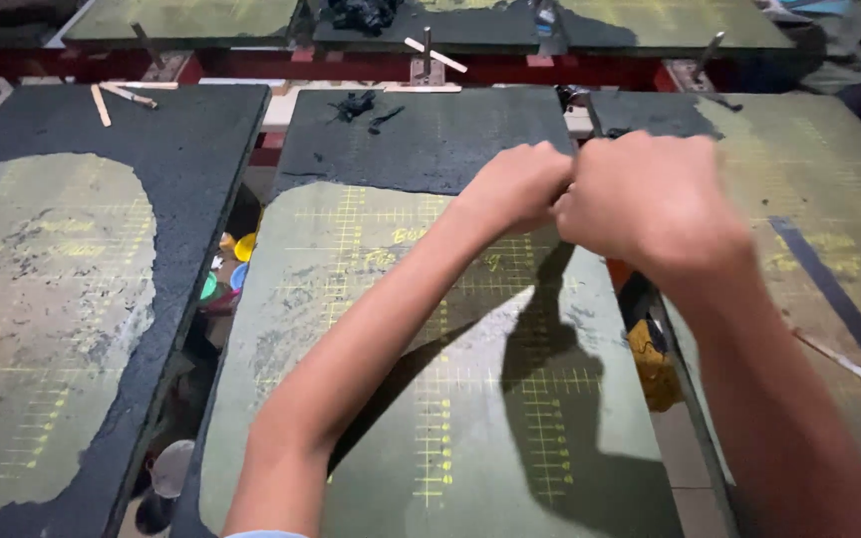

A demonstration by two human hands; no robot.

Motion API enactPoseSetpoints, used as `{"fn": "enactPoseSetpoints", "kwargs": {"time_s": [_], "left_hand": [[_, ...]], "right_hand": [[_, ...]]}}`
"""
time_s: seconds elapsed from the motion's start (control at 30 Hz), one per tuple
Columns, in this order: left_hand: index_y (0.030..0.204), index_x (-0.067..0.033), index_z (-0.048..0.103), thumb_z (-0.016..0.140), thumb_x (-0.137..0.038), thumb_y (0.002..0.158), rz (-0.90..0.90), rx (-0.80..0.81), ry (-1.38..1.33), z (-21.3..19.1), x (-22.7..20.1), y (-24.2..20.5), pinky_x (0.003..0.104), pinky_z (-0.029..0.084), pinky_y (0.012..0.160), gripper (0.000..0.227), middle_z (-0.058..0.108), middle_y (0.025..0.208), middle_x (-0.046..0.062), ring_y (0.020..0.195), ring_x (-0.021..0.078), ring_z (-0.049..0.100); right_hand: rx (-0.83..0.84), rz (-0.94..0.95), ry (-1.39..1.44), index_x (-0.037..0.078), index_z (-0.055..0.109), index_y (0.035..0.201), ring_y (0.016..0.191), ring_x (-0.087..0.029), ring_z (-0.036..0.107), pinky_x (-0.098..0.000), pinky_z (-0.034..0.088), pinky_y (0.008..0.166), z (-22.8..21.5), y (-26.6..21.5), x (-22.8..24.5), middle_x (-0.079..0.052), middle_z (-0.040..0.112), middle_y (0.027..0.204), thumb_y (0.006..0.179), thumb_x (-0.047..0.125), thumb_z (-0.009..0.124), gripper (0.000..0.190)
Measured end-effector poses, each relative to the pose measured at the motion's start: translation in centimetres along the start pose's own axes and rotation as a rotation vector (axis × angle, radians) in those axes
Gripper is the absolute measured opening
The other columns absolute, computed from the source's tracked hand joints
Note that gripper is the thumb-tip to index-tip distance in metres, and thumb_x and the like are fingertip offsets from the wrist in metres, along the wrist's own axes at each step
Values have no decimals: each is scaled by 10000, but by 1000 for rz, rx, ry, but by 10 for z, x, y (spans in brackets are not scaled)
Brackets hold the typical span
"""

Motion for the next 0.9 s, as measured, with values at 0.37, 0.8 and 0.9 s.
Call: {"fn": "enactPoseSetpoints", "kwargs": {"time_s": [0.37, 0.8, 0.9], "left_hand": [[618, -118, 484, 566, -89, 728, -20, 27, 46, 46, 17, 12, 443, 433, 418, 141, 513, 708, 76, 529, 289, 512], [750, -125, 517, 484, -140, 741, -145, -36, 13, 28, 25, 15, 503, 505, 515, 37, 608, 770, 110, 653, 394, 614], [744, -131, 529, 486, -141, 729, -135, 11, 22, 27, 20, 13, 482, 509, 519, 48, 615, 790, 96, 652, 368, 620]], "right_hand": [[34, -2, -20, 83, 793, 981, 913, -423, 781, -493, 538, 774, 17, 7, 8, -168, 808, 1007, 872, 297, 453, 417], [-52, -34, 96, 23, 707, 771, 824, -404, 719, -484, 523, 773, 13, 20, 4, -166, 768, 679, 842, 246, 471, 332], [-64, -40, 110, 23, 704, 816, 793, -420, 712, -504, 527, 730, 13, 8, 4, -187, 769, 805, 874, 271, 467, 348]]}}
Point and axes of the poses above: each hand's wrist, its own y-axis towards the middle knuckle, its own z-axis out of the palm, x = y × z, the point moved 9 cm from there along y, towards the middle knuckle
